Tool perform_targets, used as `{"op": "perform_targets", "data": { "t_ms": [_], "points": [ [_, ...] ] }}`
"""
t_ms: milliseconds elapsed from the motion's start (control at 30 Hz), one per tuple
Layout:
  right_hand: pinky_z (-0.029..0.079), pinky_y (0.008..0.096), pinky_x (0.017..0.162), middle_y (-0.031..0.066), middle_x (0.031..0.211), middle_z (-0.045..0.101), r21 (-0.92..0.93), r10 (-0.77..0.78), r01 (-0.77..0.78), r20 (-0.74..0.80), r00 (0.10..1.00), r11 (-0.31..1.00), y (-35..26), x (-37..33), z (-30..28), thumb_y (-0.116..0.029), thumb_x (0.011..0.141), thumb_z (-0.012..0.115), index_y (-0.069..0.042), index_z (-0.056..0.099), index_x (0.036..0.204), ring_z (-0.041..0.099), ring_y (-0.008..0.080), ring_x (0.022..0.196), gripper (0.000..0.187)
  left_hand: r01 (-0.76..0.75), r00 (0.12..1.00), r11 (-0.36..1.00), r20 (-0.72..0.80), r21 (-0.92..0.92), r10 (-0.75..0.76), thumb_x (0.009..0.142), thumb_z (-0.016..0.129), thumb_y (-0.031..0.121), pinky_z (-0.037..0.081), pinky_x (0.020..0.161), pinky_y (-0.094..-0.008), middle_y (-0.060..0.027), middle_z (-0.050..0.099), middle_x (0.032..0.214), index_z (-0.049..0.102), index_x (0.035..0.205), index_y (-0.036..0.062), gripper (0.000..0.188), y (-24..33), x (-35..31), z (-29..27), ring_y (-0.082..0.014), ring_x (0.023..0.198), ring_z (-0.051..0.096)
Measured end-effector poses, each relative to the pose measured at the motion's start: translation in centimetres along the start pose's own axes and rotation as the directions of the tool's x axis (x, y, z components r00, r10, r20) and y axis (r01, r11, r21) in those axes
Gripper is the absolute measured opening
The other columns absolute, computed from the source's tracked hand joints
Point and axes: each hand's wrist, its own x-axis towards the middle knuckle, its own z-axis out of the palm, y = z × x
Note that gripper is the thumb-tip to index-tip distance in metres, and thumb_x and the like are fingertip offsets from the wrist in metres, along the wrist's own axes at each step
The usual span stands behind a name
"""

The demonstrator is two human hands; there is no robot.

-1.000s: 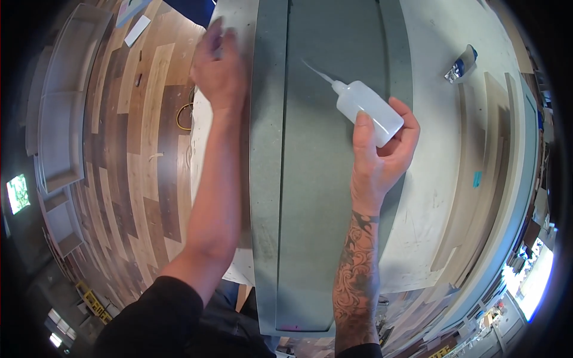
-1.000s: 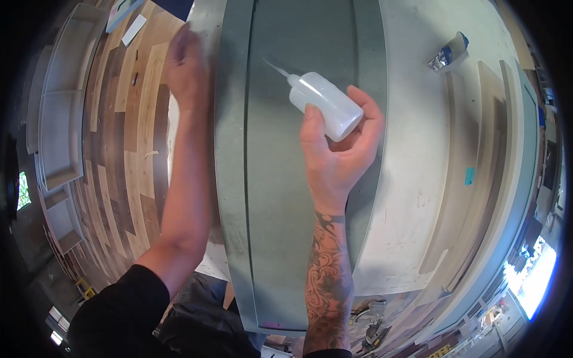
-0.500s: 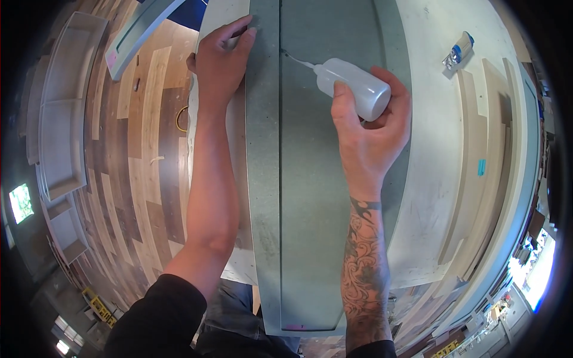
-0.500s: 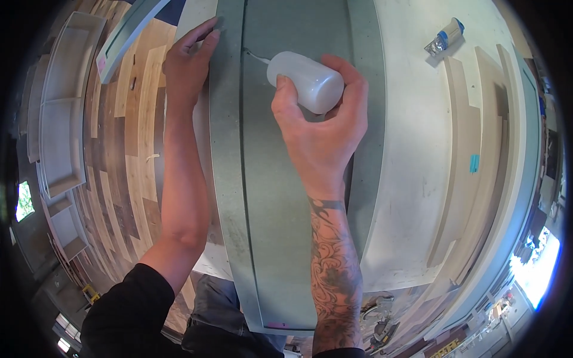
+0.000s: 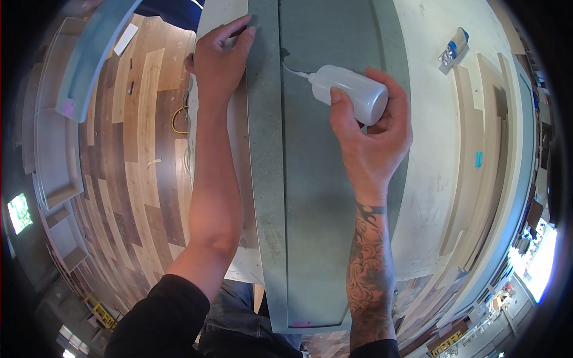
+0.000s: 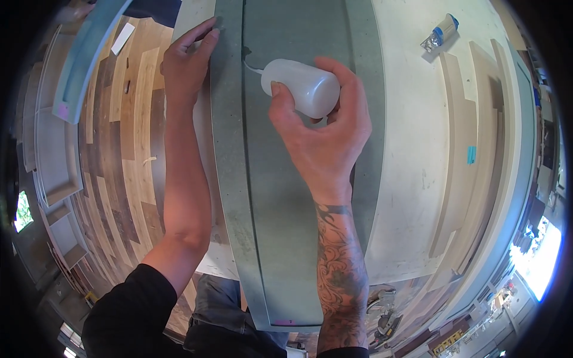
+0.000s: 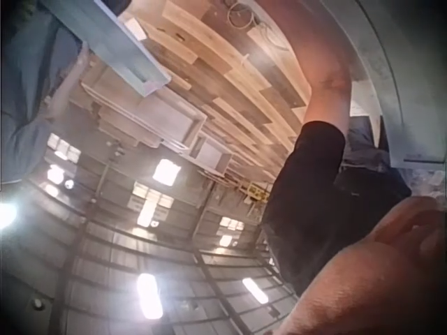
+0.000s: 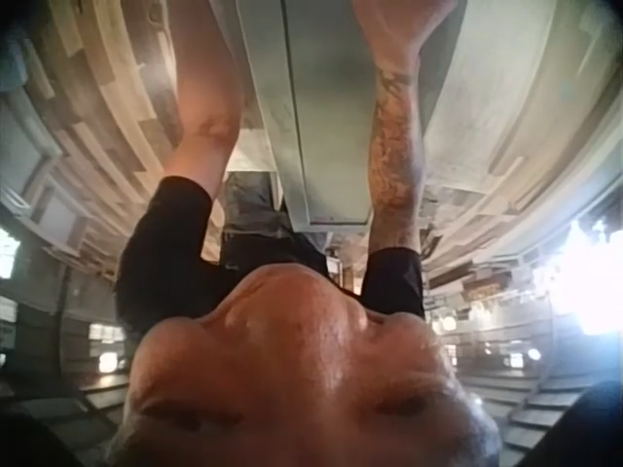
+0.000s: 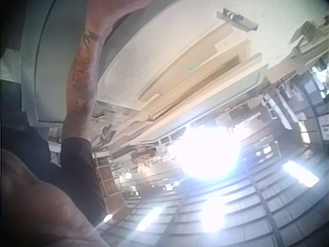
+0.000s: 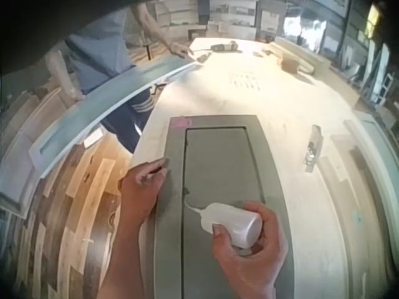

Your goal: Applying glue into the grooves of a cabinet door panel.

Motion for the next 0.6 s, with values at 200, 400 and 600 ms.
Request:
{"op": "perform_targets", "data": {
  "t_ms": [200,400,600],
  "points": [
    [0.054,0.0277,0.059,0.006,0.099,0.067,-0.102,-0.015,0.014,-0.009,1.0,0.995,-1.5,0.3,0.1,-0.021,0.073,0.088,-0.003,0.066,0.113,0.066,0.0152,0.08,0.049,0.022,1.0,0.999,0.0,0.024,-0.022,0.089,0.071,0.041,0.02,0.102,-0.0487,0.0001,0.078,0.108,0.077,0.119,0.0208,0.036,0.0,0.1,0.0,-0.0158,0.107,0.066],
    [0.056,0.0269,0.063,0.0091,0.099,0.069,-0.195,-0.077,0.079,0.021,0.997,0.978,-1.2,-0.4,-0.2,-0.019,0.076,0.087,-0.001,0.065,0.115,0.068,0.0151,0.081,0.048,0.003,1.0,1.0,0.005,0.011,-0.003,0.089,0.071,0.043,0.02,0.102,-0.0474,-0.0003,0.078,0.109,0.077,0.119,0.0219,0.037,-0.3,0.3,0.0,-0.0157,0.108,0.067],
    [0.058,0.0305,0.062,0.0094,0.098,0.068,-0.067,-0.055,0.054,-0.026,0.998,0.996,-1.3,-0.6,-0.1,-0.02,0.071,0.088,-0.001,0.067,0.11,0.069,0.0196,0.081,0.048,0.026,1.0,0.999,0.01,0.02,-0.026,0.089,0.071,0.044,0.021,0.102,-0.0454,-0.0001,0.078,0.108,0.078,0.119,0.0229,0.038,-0.4,0.2,0.1,-0.015,0.107,0.067]
  ]
}}
